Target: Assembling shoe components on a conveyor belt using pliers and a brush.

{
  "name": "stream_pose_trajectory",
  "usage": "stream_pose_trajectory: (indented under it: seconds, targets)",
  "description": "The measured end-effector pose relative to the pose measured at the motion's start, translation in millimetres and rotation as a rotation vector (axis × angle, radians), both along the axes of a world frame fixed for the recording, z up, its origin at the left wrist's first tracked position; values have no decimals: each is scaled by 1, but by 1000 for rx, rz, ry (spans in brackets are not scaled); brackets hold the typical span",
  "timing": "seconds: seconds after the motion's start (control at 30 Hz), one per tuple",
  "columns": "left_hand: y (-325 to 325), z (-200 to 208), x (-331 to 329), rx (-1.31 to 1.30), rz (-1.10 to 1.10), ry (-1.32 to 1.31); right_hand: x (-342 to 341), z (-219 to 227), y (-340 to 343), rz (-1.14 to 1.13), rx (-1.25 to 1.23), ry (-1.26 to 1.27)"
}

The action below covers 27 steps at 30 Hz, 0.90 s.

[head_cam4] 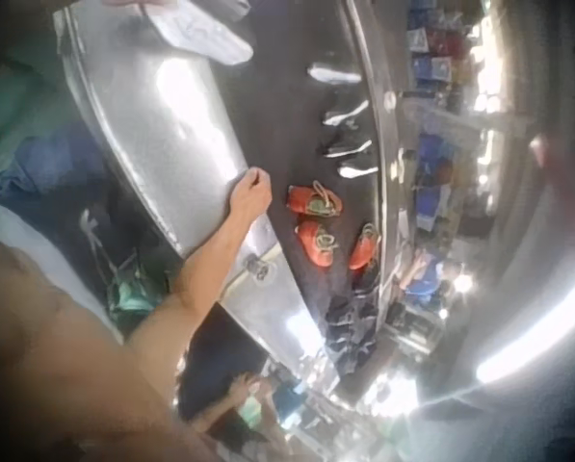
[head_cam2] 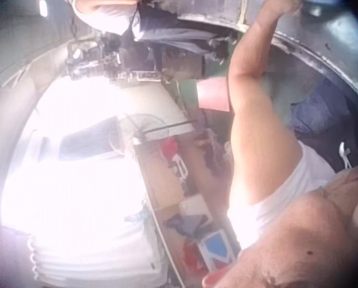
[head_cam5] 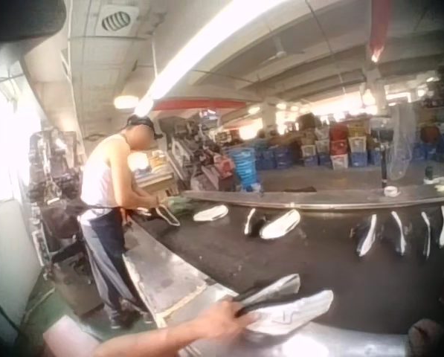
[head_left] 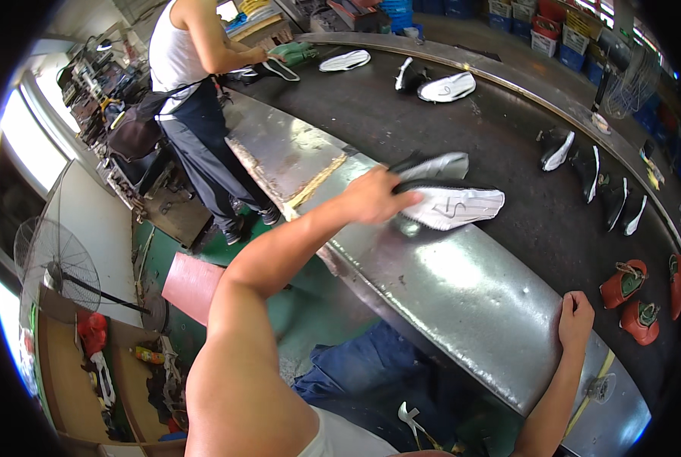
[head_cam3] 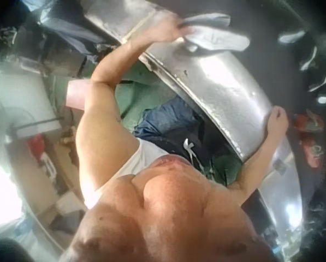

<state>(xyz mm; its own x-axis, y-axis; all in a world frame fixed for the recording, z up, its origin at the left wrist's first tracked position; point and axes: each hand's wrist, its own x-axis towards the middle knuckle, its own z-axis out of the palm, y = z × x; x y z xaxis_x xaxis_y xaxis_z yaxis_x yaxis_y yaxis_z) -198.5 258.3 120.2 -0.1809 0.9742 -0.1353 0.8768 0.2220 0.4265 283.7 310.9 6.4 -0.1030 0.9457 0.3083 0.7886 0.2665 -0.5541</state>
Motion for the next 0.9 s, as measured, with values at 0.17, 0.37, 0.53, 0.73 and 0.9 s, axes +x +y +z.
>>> stream_pose_trajectory:
  seconds: [0.17, 0.37, 0.53, 0.73, 0.9]
  targets:
    - [-127, -22, -22, 348, -180, 196, 3, -9, 3, 36, 95, -10]
    - [-116, -21, 32, 219, -312, 390, 3, -14, -43, -16, 283, -229]
    - [-73, -11, 31, 19, -271, 356, -56, -15, -180, 127, 529, -118]
    - [-62, -17, 29, 67, -208, 312, -103, -37, -319, 171, 56, 359]
    - [-138, -36, 39, -45, -231, -252, -96, -64, -355, 174, -221, 733]
